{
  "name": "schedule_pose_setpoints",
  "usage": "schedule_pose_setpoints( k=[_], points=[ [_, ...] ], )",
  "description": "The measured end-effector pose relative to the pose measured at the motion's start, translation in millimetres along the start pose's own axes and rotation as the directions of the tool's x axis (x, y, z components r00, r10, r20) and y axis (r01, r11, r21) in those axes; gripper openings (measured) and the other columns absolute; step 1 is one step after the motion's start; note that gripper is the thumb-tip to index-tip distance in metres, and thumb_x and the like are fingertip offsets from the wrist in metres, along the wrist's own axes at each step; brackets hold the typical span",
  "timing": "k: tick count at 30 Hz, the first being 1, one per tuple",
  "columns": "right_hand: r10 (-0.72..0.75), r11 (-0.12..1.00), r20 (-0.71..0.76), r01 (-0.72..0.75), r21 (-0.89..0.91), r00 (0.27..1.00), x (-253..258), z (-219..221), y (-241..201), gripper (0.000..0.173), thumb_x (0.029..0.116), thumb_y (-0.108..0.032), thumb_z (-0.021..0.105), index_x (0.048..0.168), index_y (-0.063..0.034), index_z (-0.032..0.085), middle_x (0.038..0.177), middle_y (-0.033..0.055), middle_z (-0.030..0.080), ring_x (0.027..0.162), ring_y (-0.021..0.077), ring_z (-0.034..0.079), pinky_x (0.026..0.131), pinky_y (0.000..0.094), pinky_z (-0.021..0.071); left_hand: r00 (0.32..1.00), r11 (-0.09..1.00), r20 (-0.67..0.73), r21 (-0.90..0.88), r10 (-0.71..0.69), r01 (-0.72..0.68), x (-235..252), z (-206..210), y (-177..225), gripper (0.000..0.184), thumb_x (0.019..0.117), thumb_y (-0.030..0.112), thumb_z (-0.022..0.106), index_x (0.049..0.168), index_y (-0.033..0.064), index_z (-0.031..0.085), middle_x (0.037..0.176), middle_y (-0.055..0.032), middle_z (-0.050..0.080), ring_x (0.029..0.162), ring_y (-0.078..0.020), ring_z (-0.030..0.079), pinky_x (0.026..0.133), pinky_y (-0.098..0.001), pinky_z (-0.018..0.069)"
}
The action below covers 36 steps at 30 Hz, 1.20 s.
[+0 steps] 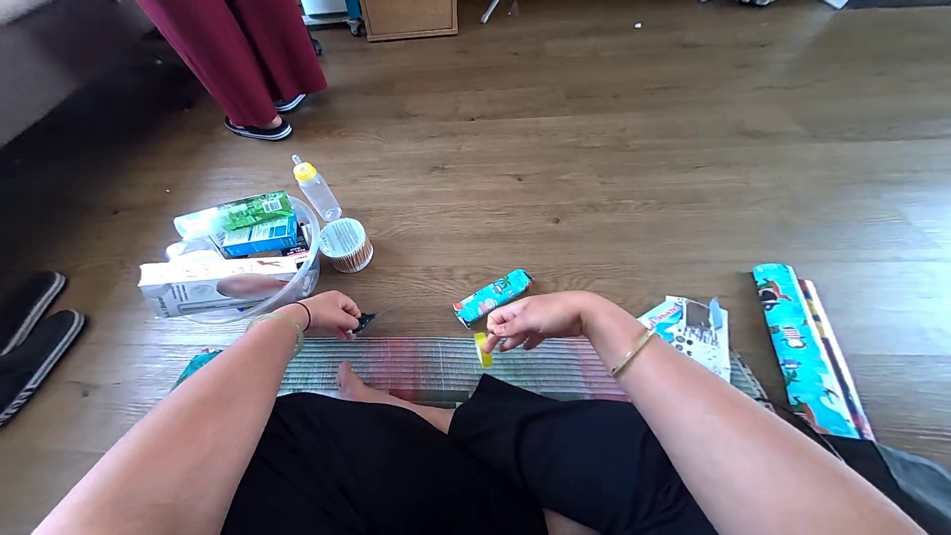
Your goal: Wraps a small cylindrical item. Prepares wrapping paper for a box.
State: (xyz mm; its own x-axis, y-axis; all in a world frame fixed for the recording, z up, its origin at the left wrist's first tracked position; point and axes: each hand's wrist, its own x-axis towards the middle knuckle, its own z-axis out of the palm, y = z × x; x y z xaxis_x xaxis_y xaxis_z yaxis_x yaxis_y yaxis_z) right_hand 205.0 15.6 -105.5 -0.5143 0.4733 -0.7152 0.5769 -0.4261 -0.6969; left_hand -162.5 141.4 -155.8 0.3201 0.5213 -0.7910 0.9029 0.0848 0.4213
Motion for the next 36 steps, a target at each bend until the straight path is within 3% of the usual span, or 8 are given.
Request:
schedule_pose_setpoints(
  k=[3,5,9,12,17,23,31,36],
  points=[
    [-0.004,0.999,0.019,0.005,-0.050,1.000,-1,-6,2,0.026,0.1123,-0.021,0.040,0.125,-0.0063,0.058,0.125,0.0069,0.066,0.108,0.0148,0.063,0.090,0.0374,0.0493,0.989,0.957,-0.016,-0.254,0.144,-0.144,-17,2,9,0.022,0.1033,-0.004,0.052,0.121,-0.0043,0.065,0.106,-0.0140,0.071,0.088,-0.0191,0.071,0.085,-0.0347,0.0592],
    [-0.009,0.997,0.046,0.013,-0.082,0.999,2,-10,6,0.026,0.1122,-0.019,0.039,0.124,-0.0052,0.058,0.124,0.0077,0.067,0.108,0.0145,0.063,0.090,0.0369,0.0486,0.966,0.958,-0.027,-0.127,0.255,-0.257,-21,2,19,0.019,0.1013,-0.002,0.057,0.117,-0.0033,0.066,0.102,-0.0122,0.072,0.086,-0.0168,0.070,0.083,-0.0333,0.0581],
    [0.001,0.985,0.073,0.012,-0.173,0.997,4,-11,4,0.028,0.1127,-0.021,0.038,0.123,-0.0036,0.058,0.123,0.0076,0.067,0.107,0.0123,0.061,0.089,0.0354,0.0466,0.877,0.836,-0.052,0.333,0.478,-0.436,-17,11,44,0.028,0.0881,0.023,0.083,0.085,-0.0011,0.069,0.087,-0.0106,0.065,0.079,-0.0198,0.060,0.075,-0.0395,0.0501],
    [0.021,0.968,0.089,0.002,-0.250,0.996,7,-9,0,0.031,0.1130,-0.024,0.039,0.126,-0.0033,0.058,0.124,0.0082,0.067,0.109,0.0136,0.060,0.091,0.0371,0.0457,0.850,0.783,-0.024,0.405,0.526,-0.473,-15,30,70,0.041,0.0785,0.032,0.091,0.093,-0.0005,0.071,0.096,-0.0118,0.068,0.085,-0.0208,0.064,0.080,-0.0399,0.0543],
    [0.037,0.949,0.087,-0.008,-0.314,0.995,11,-6,-4,0.029,0.1125,-0.024,0.041,0.122,-0.0041,0.060,0.116,0.0070,0.065,0.098,0.0105,0.057,0.083,0.0335,0.0437,0.866,0.865,0.024,-0.080,0.499,-0.496,5,87,100,0.071,0.0785,0.011,0.091,0.134,-0.0035,0.049,0.123,-0.0170,0.067,0.107,-0.0257,0.070,0.094,-0.0410,0.0579],
    [0.065,0.984,0.063,-0.053,-0.172,0.996,16,-7,9,0.038,0.1131,-0.021,0.038,0.141,-0.0001,0.053,0.131,0.0142,0.065,0.118,0.0215,0.061,0.103,0.0430,0.0453,0.889,0.871,0.061,-0.243,0.453,-0.427,27,167,122,0.065,0.0811,0.014,0.089,0.132,-0.0038,0.052,0.110,-0.0155,0.072,0.099,-0.0203,0.071,0.095,-0.0384,0.0563],
    [-0.023,0.981,0.141,-0.005,0.193,0.990,37,-6,46,0.035,0.1110,-0.019,0.035,0.139,-0.0018,0.047,0.114,0.0117,0.069,0.096,0.0180,0.069,0.086,0.0376,0.0562,0.952,0.842,0.093,-0.497,0.293,-0.211,25,171,114,0.056,0.0908,0.014,0.080,0.134,-0.0038,0.049,0.112,-0.0132,0.069,0.098,-0.0153,0.068,0.093,-0.0341,0.0555],
    [-0.030,0.996,0.145,0.018,0.083,0.989,41,-8,38,0.032,0.1105,-0.015,0.038,0.137,-0.0022,0.050,0.122,0.0105,0.065,0.106,0.0158,0.065,0.094,0.0373,0.0519,0.945,0.827,0.143,-0.533,0.296,-0.178,26,167,108,0.054,0.0915,0.003,0.076,0.136,-0.0018,0.046,0.113,-0.0118,0.068,0.098,-0.0138,0.068,0.090,-0.0311,0.0562]
  ],
)
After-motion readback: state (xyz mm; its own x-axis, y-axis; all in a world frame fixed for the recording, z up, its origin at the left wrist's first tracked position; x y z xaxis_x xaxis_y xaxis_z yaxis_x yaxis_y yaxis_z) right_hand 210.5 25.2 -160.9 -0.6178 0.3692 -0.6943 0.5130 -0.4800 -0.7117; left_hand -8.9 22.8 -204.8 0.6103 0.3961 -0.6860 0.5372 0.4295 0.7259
